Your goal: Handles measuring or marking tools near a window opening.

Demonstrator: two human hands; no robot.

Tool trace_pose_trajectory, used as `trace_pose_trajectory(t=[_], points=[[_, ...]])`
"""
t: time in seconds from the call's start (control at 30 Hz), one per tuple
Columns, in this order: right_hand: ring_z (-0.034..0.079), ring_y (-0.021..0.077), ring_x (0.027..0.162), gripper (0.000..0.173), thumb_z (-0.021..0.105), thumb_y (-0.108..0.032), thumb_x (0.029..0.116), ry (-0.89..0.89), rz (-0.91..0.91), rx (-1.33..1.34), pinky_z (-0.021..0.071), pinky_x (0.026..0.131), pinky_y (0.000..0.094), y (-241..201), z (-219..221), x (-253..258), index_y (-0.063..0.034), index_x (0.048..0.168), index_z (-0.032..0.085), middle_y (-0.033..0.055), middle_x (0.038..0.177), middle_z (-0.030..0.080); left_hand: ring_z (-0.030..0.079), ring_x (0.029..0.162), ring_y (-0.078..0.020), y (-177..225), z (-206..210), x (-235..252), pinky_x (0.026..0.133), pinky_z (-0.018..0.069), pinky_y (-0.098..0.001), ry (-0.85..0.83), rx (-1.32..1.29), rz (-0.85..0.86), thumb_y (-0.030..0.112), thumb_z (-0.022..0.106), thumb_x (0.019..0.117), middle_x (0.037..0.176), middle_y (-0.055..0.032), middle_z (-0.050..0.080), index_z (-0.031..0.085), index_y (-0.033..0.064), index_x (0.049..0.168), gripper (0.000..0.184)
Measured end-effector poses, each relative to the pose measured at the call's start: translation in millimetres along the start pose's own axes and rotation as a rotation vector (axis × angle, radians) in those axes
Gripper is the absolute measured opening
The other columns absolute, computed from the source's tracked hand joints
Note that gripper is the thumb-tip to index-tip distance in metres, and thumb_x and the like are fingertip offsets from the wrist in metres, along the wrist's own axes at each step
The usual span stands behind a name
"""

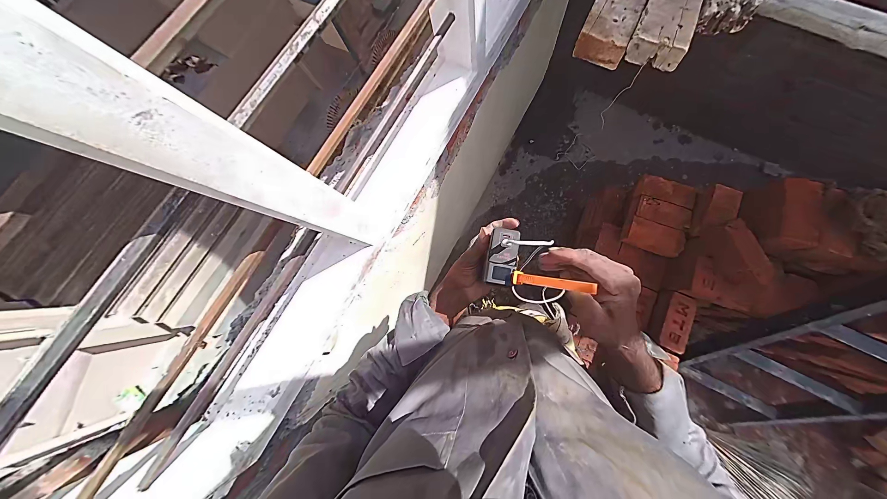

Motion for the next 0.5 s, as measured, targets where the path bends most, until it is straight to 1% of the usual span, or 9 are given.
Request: trace_pose_trajectory(t=[0.03, 0.1, 0.2, 0.27, 0.3, 0.33, 0.4, 0.43, 0.5], points=[[0.072, 0.0148, 0.105, 0.033, 0.053, -0.026, 0.1046, 0.027, 0.007, 0.153, 0.0612, 0.091, 0.0332, -2, -13, 6, -0.0054, 0.125, 0.069, 0.0062, 0.116, 0.074, 0.070, 0.087, -0.0148, -1, 1, 0, 0.080, 0.0603, -0.0292, -0.026, 0.034, -0.011, 0.047, 0.072, 0.0919, 0.104, -0.0066, 0.070, 0.063, 0.0177, 0.135, 0.053], [0.069, 0.0210, 0.114, 0.045, 0.049, -0.044, 0.1064, -0.020, -0.012, 0.406, 0.0590, 0.098, 0.0398, -15, -27, 21, -0.0112, 0.132, 0.068, 0.0059, 0.126, 0.071, 0.070, 0.086, -0.0133, -6, 5, -2, 0.079, 0.0602, -0.0285, -0.039, 0.091, -0.057, 0.050, 0.074, 0.0892, 0.101, -0.0043, 0.070, 0.063, 0.0198, 0.134, 0.055], [0.062, 0.0254, 0.126, 0.074, 0.036, -0.066, 0.1016, -0.317, -0.094, 0.574, 0.0523, 0.108, 0.0432, -51, -13, 39, -0.0044, 0.126, 0.069, 0.0117, 0.130, 0.069, 0.071, 0.085, -0.0107, -16, 6, -4, 0.078, 0.0603, -0.0264, -0.059, 0.129, -0.131, 0.047, 0.074, 0.0905, 0.100, -0.0048, 0.074, 0.067, 0.0205, 0.131, 0.049], [0.062, 0.0243, 0.125, 0.081, 0.029, -0.062, 0.1042, -0.543, -0.173, 0.598, 0.0522, 0.108, 0.0406, -72, 11, 44, 0.0061, 0.124, 0.068, 0.0169, 0.128, 0.068, 0.068, 0.087, -0.0090, -22, -4, -6, 0.080, 0.0578, -0.0247, -0.026, 0.246, -0.176, 0.049, 0.066, 0.0964, 0.103, -0.0052, 0.071, 0.059, 0.0185, 0.139, 0.053], [0.062, 0.0249, 0.126, 0.080, 0.026, -0.058, 0.1054, -0.622, -0.206, 0.591, 0.0500, 0.111, 0.0413, -77, 21, 43, 0.0088, 0.124, 0.068, 0.0188, 0.128, 0.068, 0.068, 0.087, -0.0084, -23, -3, -8, 0.081, 0.0577, -0.0242, 0.050, 0.306, -0.205, 0.053, 0.065, 0.0948, 0.103, -0.0044, 0.071, 0.058, 0.0193, 0.140, 0.056], [0.062, 0.0251, 0.127, 0.080, 0.023, -0.055, 0.1058, -0.667, -0.231, 0.580, 0.0487, 0.112, 0.0415, -81, 27, 42, 0.0097, 0.124, 0.067, 0.0194, 0.129, 0.068, 0.068, 0.092, -0.0114, -25, -11, -8, 0.086, 0.0574, -0.0274, -0.009, 0.285, -0.211, 0.053, 0.065, 0.0959, 0.110, -0.0079, 0.069, 0.052, 0.0169, 0.146, 0.063], [0.060, 0.0255, 0.130, 0.079, 0.020, -0.052, 0.1069, -0.709, -0.223, 0.574, 0.0469, 0.115, 0.0413, -82, 29, 39, 0.0105, 0.128, 0.064, 0.0194, 0.131, 0.066, 0.068, 0.092, -0.0131, -25, -8, -10, 0.086, 0.0576, -0.0285, -0.048, 0.207, -0.210, 0.048, 0.066, 0.0964, 0.112, -0.0101, 0.068, 0.049, 0.0164, 0.149, 0.064], [0.058, 0.0256, 0.133, 0.079, 0.019, -0.052, 0.1074, -0.720, -0.200, 0.580, 0.0447, 0.117, 0.0414, -81, 27, 37, 0.0106, 0.131, 0.062, 0.0194, 0.134, 0.065, 0.068, 0.090, -0.0119, -23, -2, -10, 0.084, 0.0578, -0.0271, -0.023, 0.219, -0.202, 0.048, 0.068, 0.0950, 0.109, -0.0085, 0.069, 0.052, 0.0168, 0.147, 0.063], [0.054, 0.0253, 0.137, 0.082, 0.020, -0.056, 0.1071, -0.721, -0.159, 0.587, 0.0415, 0.120, 0.0412, -79, 24, 34, 0.0095, 0.136, 0.058, 0.0189, 0.140, 0.061, 0.068, 0.095, -0.0106, -16, 11, -11, 0.087, 0.0578, -0.0267, 0.018, 0.319, -0.204, 0.050, 0.065, 0.0962, 0.112, -0.0063, 0.069, 0.053, 0.0184, 0.145, 0.060]])
Point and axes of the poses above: each hand's wrist, its own x-axis towards the middle knuckle, its own z-axis out of the palm, y = z × x, the point moved 5 cm from there along x, towards the middle knuckle
